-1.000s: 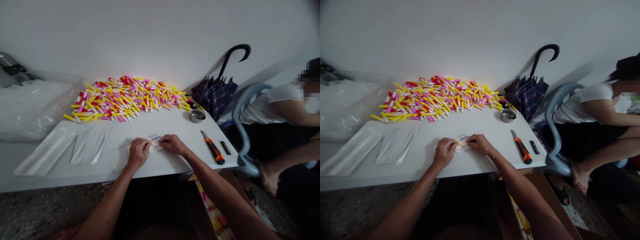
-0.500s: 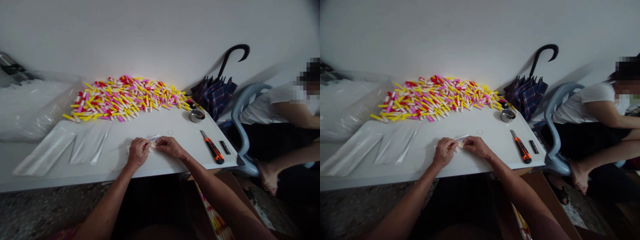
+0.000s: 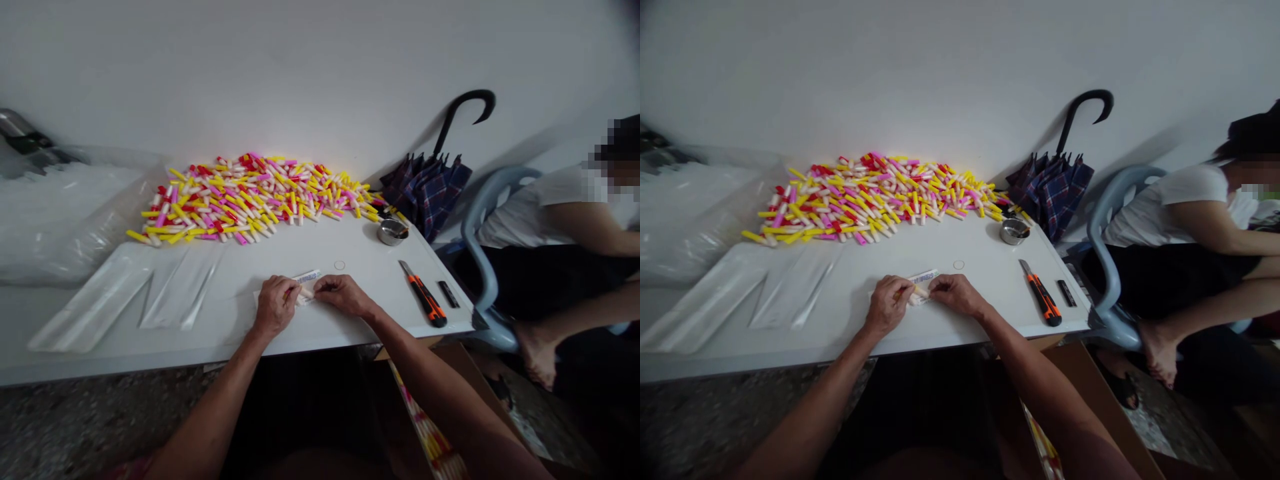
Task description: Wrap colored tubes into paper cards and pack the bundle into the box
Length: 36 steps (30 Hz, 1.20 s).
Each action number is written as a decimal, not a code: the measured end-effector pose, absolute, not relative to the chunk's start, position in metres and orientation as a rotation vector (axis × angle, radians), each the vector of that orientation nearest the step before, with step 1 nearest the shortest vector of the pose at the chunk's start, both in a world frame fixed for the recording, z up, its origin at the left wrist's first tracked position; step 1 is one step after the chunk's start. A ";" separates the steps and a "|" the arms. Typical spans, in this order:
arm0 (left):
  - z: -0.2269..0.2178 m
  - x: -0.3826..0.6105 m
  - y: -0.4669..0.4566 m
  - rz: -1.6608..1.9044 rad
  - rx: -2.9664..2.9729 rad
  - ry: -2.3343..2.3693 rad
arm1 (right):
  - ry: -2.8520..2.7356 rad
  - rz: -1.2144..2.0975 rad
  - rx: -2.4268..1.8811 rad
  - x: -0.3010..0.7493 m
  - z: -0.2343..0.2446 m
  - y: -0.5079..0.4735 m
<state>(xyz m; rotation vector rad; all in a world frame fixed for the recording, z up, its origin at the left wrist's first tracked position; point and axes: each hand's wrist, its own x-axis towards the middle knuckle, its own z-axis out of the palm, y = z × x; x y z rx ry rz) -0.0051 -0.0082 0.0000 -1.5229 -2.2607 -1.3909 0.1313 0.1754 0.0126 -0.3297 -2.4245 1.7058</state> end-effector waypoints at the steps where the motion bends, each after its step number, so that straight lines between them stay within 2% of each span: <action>1: 0.000 -0.005 -0.008 -1.383 -1.522 -2.266 | -2.410 1.716 -0.326 0.131 0.011 0.174; 9: -0.003 -0.004 -0.007 -1.298 -1.537 -2.254 | -2.397 1.753 -0.251 0.132 0.015 0.161; 15: -0.002 -0.003 -0.006 -1.235 -1.515 -2.270 | -2.290 2.250 -0.190 0.135 0.030 0.162; 21: -0.001 -0.003 -0.008 -1.192 -1.493 -2.280 | -2.159 2.442 -0.284 0.138 0.031 0.152; 31: 0.011 -0.009 -0.005 -1.048 -1.579 -2.462 | -2.006 2.512 -0.336 0.137 0.028 0.149; 36: 0.013 -0.004 -0.006 -1.053 -1.596 -2.396 | -1.949 2.532 -0.363 0.134 0.027 0.145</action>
